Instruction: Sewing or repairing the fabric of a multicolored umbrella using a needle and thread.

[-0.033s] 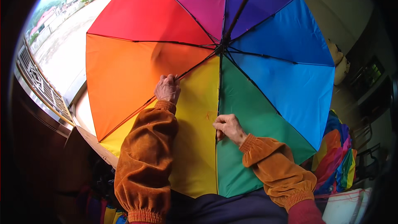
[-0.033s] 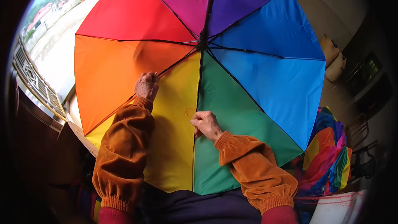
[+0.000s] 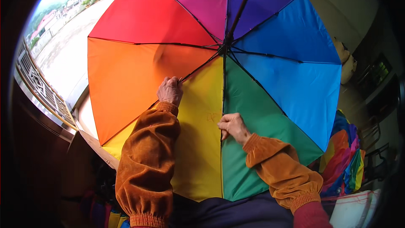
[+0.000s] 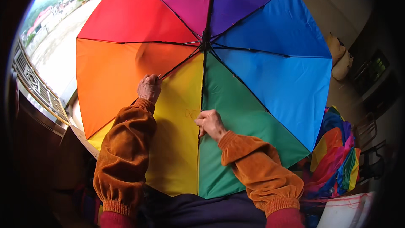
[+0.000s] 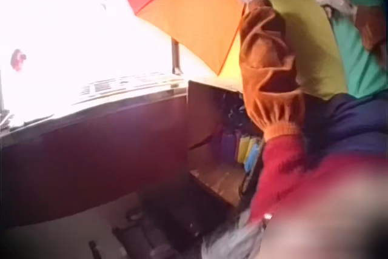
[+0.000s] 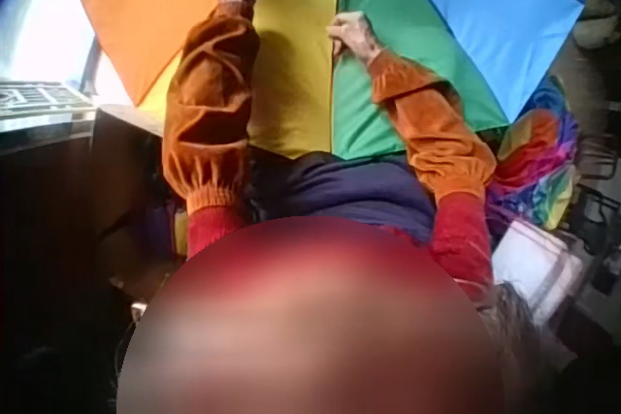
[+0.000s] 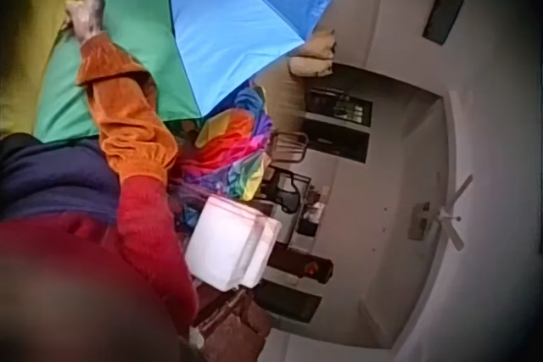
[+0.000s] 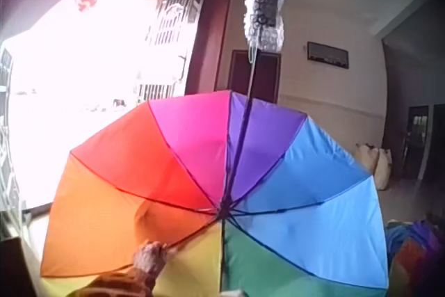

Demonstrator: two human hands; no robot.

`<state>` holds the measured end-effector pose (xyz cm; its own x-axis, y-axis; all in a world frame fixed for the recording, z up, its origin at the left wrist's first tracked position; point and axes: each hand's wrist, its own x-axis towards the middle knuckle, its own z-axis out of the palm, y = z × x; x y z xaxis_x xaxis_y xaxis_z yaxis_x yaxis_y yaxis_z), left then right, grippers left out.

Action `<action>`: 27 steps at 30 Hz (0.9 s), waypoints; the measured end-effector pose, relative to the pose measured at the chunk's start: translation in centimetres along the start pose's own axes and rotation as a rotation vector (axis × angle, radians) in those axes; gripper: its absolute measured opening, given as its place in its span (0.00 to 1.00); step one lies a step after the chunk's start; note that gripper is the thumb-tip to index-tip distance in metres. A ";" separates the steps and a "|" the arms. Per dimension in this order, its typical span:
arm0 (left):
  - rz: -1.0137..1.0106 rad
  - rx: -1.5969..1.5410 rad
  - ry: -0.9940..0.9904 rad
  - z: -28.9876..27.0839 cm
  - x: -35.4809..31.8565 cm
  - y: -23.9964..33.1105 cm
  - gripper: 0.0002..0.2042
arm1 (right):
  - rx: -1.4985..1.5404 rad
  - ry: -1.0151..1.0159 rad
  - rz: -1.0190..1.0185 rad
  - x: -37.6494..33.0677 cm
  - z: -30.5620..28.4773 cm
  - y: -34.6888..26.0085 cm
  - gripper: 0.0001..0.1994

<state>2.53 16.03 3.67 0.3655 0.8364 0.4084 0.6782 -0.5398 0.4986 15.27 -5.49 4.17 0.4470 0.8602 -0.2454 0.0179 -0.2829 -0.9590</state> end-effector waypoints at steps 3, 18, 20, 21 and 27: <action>0.051 0.009 -0.037 -0.4 1.8 0.8 0.07 | 0.048 -0.022 -0.086 1.6 -1.8 -1.4 0.06; 0.136 -0.158 -0.044 2.8 5.2 3.3 0.08 | -1.106 0.451 -0.685 10.3 -8.2 -7.0 0.07; 0.061 -0.317 -0.241 2.2 4.8 4.5 0.08 | -1.170 0.466 -0.708 9.8 -9.9 -8.2 0.08; -0.028 -0.479 -0.416 2.0 4.4 5.5 0.09 | -1.244 0.475 -0.754 9.2 -11.0 -8.8 0.09; -0.016 -0.868 -0.515 8.0 -7.4 9.8 0.09 | -1.368 0.377 -0.540 3.4 -16.5 -5.0 0.04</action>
<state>11.56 5.31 -0.58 0.7303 0.6726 0.1195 0.0615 -0.2389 0.9691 31.48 -8.15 10.45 0.3075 0.8910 0.3341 0.9455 -0.3256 -0.0019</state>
